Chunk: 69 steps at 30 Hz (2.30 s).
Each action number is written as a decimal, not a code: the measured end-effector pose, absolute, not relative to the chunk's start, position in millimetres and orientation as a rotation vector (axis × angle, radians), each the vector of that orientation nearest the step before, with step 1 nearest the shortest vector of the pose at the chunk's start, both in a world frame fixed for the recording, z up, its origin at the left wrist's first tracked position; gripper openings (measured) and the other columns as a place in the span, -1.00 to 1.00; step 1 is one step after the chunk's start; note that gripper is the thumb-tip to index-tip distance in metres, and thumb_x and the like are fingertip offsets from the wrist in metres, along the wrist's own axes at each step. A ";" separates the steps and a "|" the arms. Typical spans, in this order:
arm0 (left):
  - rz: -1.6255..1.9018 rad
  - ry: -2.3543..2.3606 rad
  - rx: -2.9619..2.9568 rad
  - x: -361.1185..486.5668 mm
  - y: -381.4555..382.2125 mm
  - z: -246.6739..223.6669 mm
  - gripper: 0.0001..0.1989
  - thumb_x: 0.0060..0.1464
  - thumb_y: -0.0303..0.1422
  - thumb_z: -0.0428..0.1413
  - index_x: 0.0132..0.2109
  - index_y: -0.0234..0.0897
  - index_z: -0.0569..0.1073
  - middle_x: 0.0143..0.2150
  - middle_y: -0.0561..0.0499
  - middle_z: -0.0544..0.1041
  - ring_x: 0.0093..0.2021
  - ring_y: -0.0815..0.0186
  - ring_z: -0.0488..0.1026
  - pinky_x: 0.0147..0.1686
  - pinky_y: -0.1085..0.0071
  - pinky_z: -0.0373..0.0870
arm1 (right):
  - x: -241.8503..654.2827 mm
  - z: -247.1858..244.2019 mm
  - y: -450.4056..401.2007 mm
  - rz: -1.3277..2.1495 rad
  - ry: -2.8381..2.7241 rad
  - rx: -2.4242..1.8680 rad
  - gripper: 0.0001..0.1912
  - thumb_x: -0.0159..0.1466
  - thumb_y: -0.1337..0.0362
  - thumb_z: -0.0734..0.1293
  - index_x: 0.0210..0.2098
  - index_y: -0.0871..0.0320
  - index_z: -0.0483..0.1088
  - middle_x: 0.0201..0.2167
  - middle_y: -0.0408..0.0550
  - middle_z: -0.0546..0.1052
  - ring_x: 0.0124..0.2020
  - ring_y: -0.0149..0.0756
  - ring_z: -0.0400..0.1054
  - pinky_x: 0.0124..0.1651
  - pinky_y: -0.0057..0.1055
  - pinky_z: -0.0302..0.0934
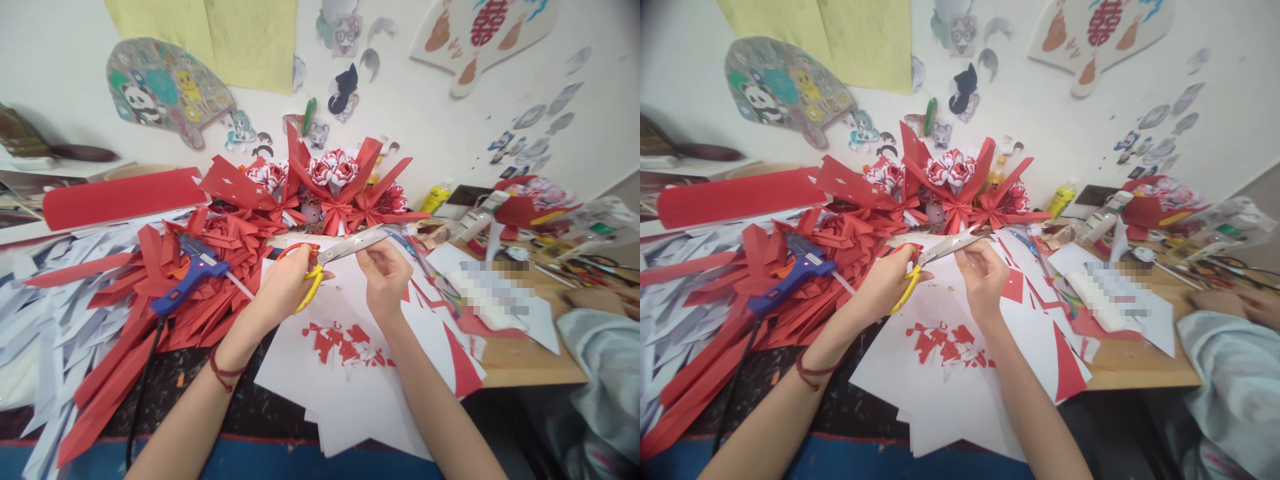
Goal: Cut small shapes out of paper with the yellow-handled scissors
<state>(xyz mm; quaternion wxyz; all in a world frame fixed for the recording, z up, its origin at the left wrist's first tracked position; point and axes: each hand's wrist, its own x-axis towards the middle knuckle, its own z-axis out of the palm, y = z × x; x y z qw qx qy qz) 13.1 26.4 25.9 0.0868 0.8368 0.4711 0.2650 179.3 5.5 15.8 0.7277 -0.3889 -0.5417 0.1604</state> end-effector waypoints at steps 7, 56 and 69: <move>0.762 1.453 2.520 12.0 27.2 25.9 -0.67 0.13 -0.06 0.00 -0.21 -0.25 0.24 -0.28 -0.08 0.50 -0.36 0.21 0.46 -0.47 0.41 0.15 | 182.0 13.5 6.2 0.378 -1.201 -0.867 -0.89 0.13 0.22 0.39 -0.38 0.12 0.43 -0.39 -0.10 0.49 -0.33 -0.29 0.42 -0.23 -0.34 0.34; 0.743 1.438 2.489 5.2 31.3 27.5 -0.66 0.13 -0.03 -0.03 -0.27 -0.24 0.25 -0.37 -0.03 0.46 -0.36 0.19 0.44 -0.48 0.41 0.09 | 186.5 14.7 16.0 0.467 -1.120 -0.794 -0.82 0.24 0.18 0.29 -0.34 0.17 0.45 -0.43 -0.09 0.52 -0.40 -0.33 0.43 -0.26 -0.33 0.37; 0.749 1.396 2.393 7.7 29.8 27.5 -0.68 0.10 -0.05 0.01 -0.30 -0.24 0.25 -0.43 0.02 0.43 -0.46 0.30 0.37 -0.49 0.44 0.08 | 186.4 15.0 13.8 0.493 -1.109 -0.762 -0.90 0.16 0.26 0.37 -0.34 0.15 0.42 -0.52 -0.15 0.50 -0.46 -0.32 0.45 -0.37 -0.36 0.36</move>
